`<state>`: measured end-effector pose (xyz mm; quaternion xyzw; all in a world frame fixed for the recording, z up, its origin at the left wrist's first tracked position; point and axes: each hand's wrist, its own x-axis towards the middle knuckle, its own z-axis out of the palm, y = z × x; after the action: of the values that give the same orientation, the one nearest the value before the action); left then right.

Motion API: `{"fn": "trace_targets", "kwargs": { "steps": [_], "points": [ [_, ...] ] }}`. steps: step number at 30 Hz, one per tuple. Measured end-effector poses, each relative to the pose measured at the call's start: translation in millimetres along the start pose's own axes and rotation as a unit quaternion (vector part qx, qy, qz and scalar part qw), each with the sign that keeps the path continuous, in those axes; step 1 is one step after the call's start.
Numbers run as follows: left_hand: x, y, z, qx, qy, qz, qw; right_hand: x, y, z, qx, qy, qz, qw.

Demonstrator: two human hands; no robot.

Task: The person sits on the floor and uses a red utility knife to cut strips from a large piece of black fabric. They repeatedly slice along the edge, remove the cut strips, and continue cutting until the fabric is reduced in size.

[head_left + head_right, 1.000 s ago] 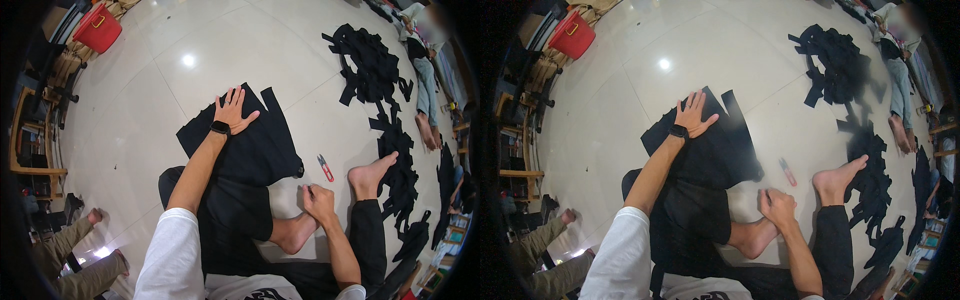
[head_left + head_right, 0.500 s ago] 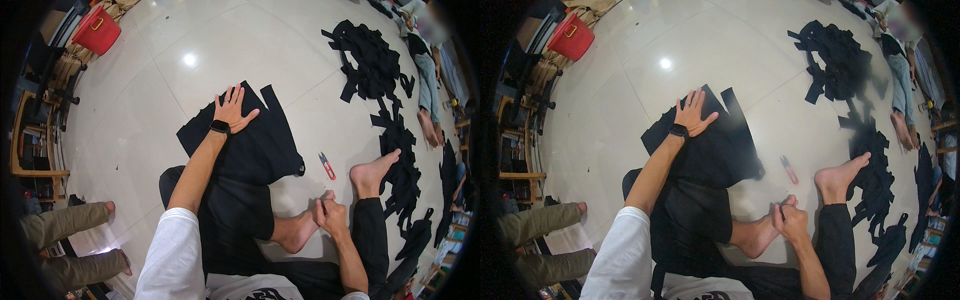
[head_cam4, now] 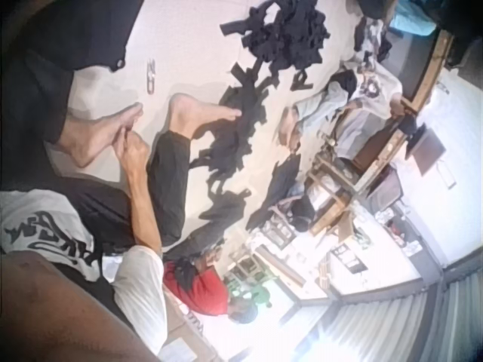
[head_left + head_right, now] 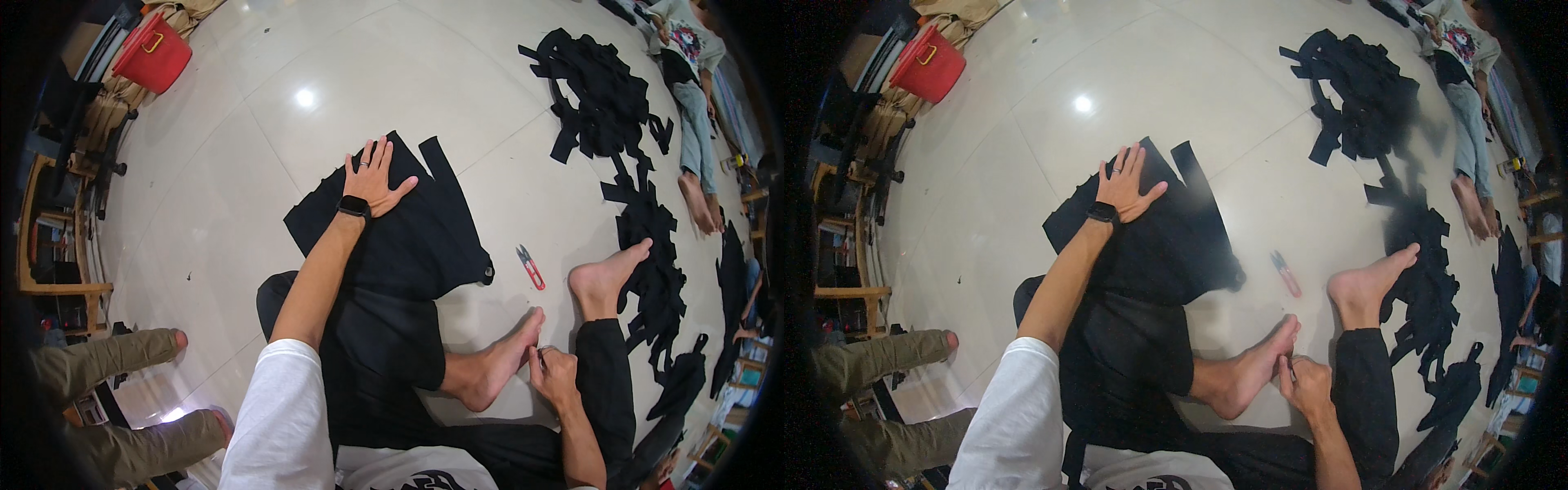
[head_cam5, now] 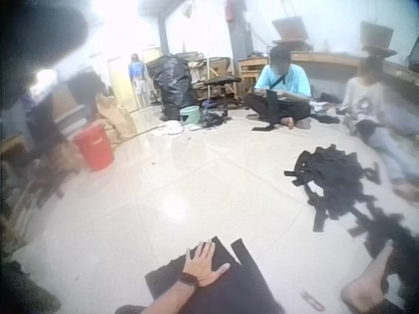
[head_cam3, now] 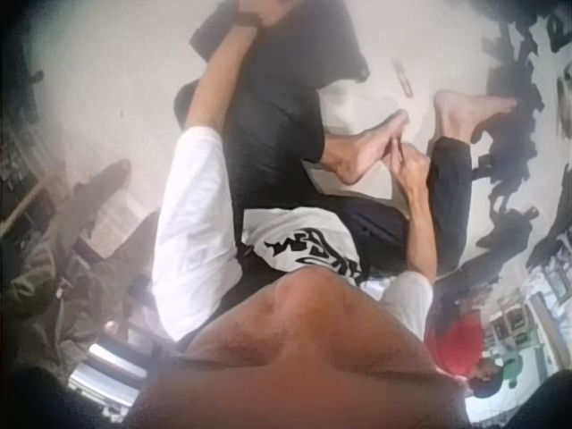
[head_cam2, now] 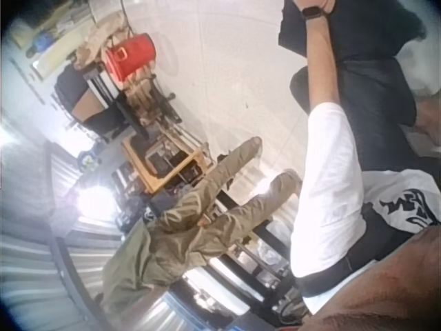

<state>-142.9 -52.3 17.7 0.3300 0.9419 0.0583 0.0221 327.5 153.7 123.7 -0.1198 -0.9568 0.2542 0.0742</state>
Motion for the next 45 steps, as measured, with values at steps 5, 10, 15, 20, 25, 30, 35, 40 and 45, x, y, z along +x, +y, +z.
{"fn": "trace_targets", "kwargs": {
  "steps": [5,10,15,20,25,30,35,40,45],
  "points": [
    [0.0,0.7,-1.3,0.004,-0.005,-0.003,1.0,-13.7,0.5,-8.3,0.006,0.005,0.005,1.0],
    [0.5,0.2,-2.3,0.004,-0.016,-0.005,1.0,-27.4,3.9,-16.5,-0.013,-0.016,0.018,1.0],
    [0.8,0.3,-1.0,0.012,-0.021,-0.007,1.0,-41.1,7.3,-20.9,-0.015,-0.027,0.029,0.999],
    [1.2,0.6,-1.0,0.009,-0.018,-0.007,1.0,-53.4,8.7,-22.0,-0.021,-0.029,0.04,0.999],
    [1.5,0.7,-1.1,0.013,-0.025,-0.009,1.0,-65.5,12.4,-26.2,-0.017,-0.027,0.051,0.998],
    [2.5,0.0,0.8,0.024,-0.034,-0.01,0.999,-73.9,7.2,-33.2,-0.021,-0.036,0.069,0.997],
    [2.6,1.1,0.8,0.016,-0.025,-0.003,1.0,-63.5,1.0,-45.2,0.009,-0.161,0.159,0.974],
    [-1.4,4.6,-2.0,0.027,-0.013,0.001,1.0,9.9,-21.9,-27.5,0.469,-0.452,0.22,0.725],
    [-1.6,5.7,-4.7,0.038,-0.019,0.005,0.999,163.6,-50.1,30.4,0.717,0.02,0.226,0.659]
  ]
}}
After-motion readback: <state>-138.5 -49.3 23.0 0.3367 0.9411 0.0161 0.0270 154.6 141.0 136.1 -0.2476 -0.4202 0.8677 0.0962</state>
